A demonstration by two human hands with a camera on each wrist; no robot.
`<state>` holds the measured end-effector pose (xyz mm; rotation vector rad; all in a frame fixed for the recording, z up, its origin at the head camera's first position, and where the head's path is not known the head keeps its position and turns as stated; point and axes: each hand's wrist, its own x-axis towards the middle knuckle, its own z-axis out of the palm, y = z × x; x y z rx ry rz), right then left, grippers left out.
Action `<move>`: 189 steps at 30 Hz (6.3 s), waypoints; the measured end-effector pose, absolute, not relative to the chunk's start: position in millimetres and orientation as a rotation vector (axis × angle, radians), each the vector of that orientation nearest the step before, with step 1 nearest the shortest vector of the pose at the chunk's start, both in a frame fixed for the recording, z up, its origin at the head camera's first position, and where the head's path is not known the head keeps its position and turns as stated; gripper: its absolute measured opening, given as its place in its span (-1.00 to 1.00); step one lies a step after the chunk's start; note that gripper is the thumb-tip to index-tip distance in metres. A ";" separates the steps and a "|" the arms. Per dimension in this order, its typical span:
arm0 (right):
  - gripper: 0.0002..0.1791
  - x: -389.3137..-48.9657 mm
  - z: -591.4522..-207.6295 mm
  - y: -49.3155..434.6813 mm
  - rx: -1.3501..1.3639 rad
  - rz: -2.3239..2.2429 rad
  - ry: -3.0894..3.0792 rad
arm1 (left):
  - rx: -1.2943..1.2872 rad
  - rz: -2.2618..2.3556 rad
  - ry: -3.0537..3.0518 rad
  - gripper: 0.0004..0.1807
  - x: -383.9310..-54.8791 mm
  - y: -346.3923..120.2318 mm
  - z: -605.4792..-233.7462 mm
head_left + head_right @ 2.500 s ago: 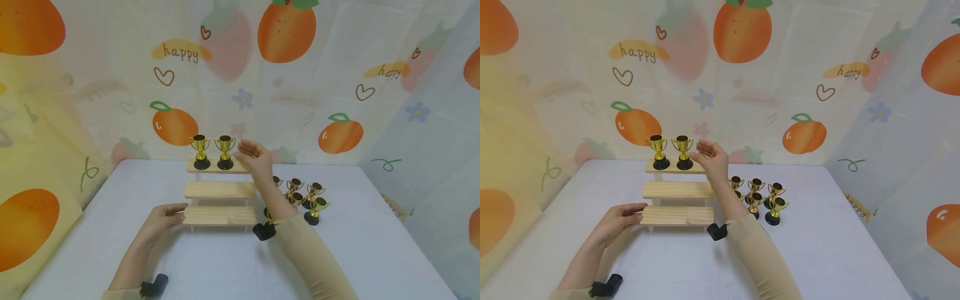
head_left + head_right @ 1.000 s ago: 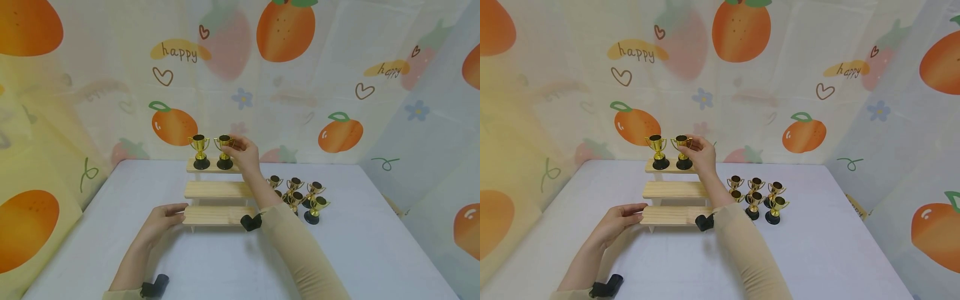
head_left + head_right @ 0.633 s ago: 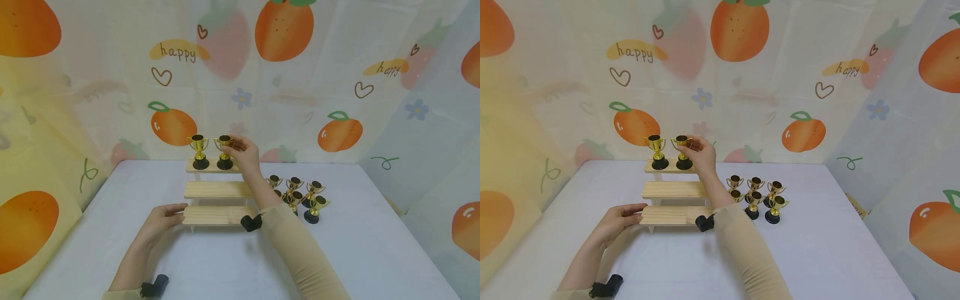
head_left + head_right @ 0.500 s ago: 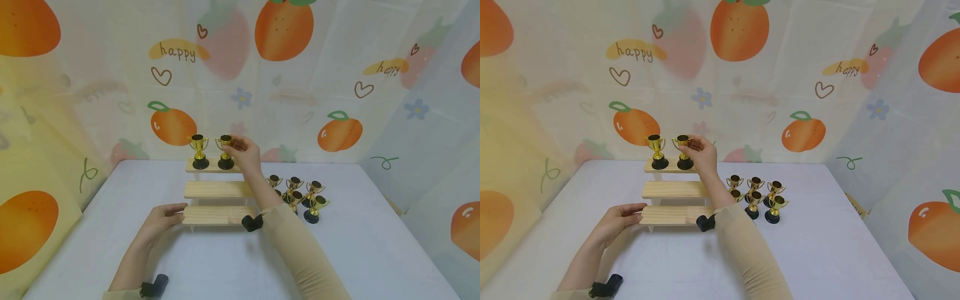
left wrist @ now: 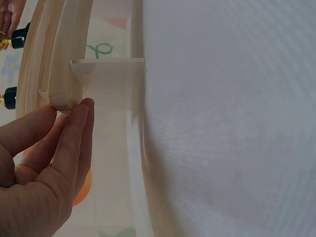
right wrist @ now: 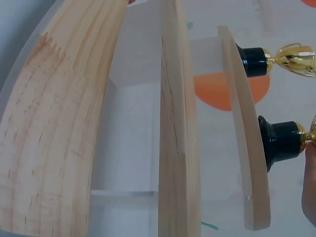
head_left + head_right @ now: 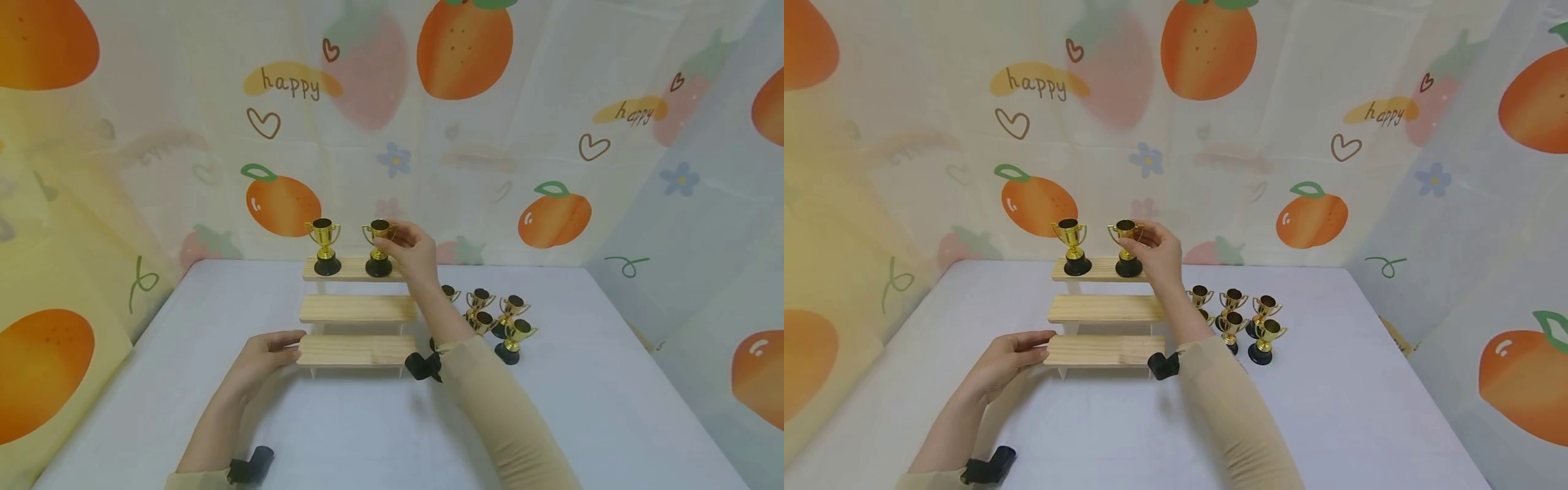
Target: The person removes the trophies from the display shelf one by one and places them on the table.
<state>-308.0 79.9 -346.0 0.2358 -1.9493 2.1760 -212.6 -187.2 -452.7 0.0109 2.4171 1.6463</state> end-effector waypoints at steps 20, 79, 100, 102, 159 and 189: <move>-0.56 -292.9 -341.2 105.5 0.271 2.221 -1.877 | 0.019 1.629 2.424 -0.49 -214.8 -188.1 -451.8; -0.67 -229.5 -356.4 195.6 0.053 2.169 -1.791 | 0.020 1.573 2.461 -0.47 -213.9 -189.6 -453.9; -0.69 -205.0 -375.7 229.2 -0.091 2.175 -1.740 | -0.030 1.558 2.465 -0.49 -214.6 -186.3 -451.9; -0.69 -201.7 -378.5 231.9 -0.113 2.164 -1.750 | -0.043 1.556 2.464 -0.50 -214.6 -185.5 -452.4; -0.57 -181.8 -455.0 265.0 -0.062 2.263 -2.041 | -0.023 1.571 2.463 -0.48 -212.2 -186.4 -449.5; -0.56 -184.9 -472.7 270.0 0.090 2.264 -2.166 | 0.000 1.621 2.414 -0.48 -211.9 -188.4 -450.4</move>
